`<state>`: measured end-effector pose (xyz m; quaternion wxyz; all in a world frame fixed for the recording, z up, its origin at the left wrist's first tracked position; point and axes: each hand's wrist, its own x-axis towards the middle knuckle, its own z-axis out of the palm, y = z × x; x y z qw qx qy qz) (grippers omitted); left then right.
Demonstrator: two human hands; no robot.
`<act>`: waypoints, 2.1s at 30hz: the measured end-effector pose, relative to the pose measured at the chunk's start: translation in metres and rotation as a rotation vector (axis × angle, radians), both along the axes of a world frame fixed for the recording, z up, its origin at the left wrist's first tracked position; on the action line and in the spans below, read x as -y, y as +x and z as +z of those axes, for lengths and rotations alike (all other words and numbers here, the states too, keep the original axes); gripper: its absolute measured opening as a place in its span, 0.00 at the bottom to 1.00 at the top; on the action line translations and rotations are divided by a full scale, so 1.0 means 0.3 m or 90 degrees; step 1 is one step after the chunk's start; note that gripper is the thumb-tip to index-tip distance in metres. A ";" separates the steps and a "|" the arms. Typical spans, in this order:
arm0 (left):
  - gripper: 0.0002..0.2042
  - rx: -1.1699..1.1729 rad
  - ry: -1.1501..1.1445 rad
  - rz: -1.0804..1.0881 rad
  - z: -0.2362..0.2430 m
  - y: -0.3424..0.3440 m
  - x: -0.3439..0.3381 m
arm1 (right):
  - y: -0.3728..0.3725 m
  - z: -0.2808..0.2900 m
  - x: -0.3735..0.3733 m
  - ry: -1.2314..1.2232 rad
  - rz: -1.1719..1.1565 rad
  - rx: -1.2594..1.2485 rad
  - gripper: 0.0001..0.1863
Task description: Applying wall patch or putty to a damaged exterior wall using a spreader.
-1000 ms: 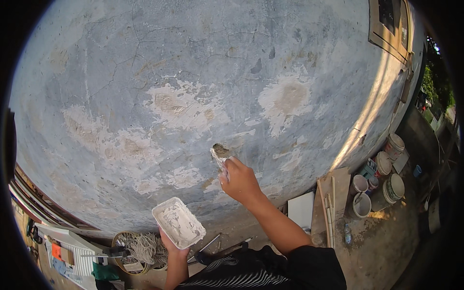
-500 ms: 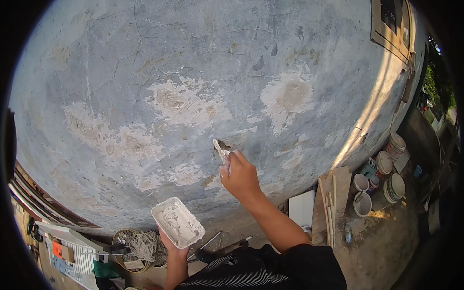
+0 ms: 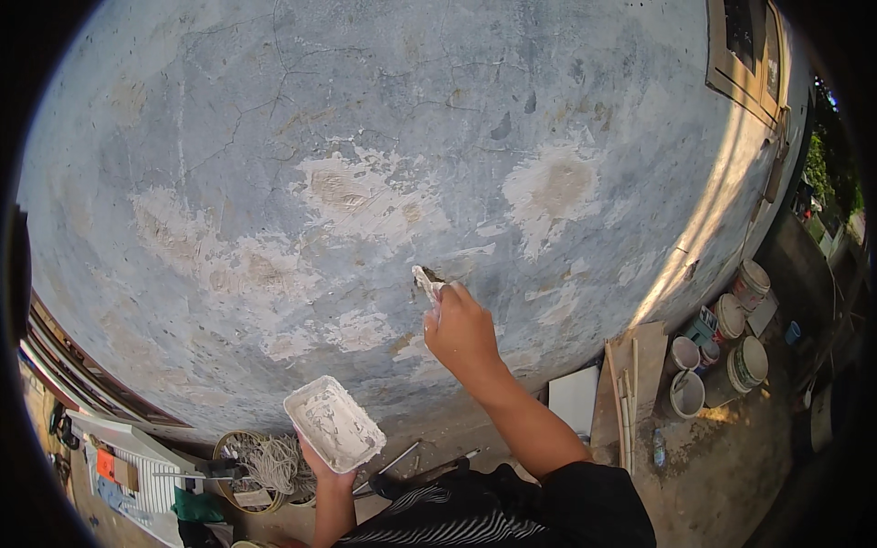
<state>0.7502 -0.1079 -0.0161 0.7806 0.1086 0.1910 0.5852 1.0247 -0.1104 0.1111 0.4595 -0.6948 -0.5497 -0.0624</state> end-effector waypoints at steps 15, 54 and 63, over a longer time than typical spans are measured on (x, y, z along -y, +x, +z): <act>0.30 0.002 -0.016 0.001 -0.004 0.023 0.000 | 0.038 0.043 0.024 -0.014 0.028 0.030 0.11; 0.29 0.008 0.020 0.020 0.001 -0.004 -0.007 | 0.055 0.050 0.010 -0.090 0.051 0.044 0.12; 0.28 -0.006 0.009 0.023 0.001 0.000 -0.022 | 0.057 0.087 0.040 -0.062 0.049 0.023 0.12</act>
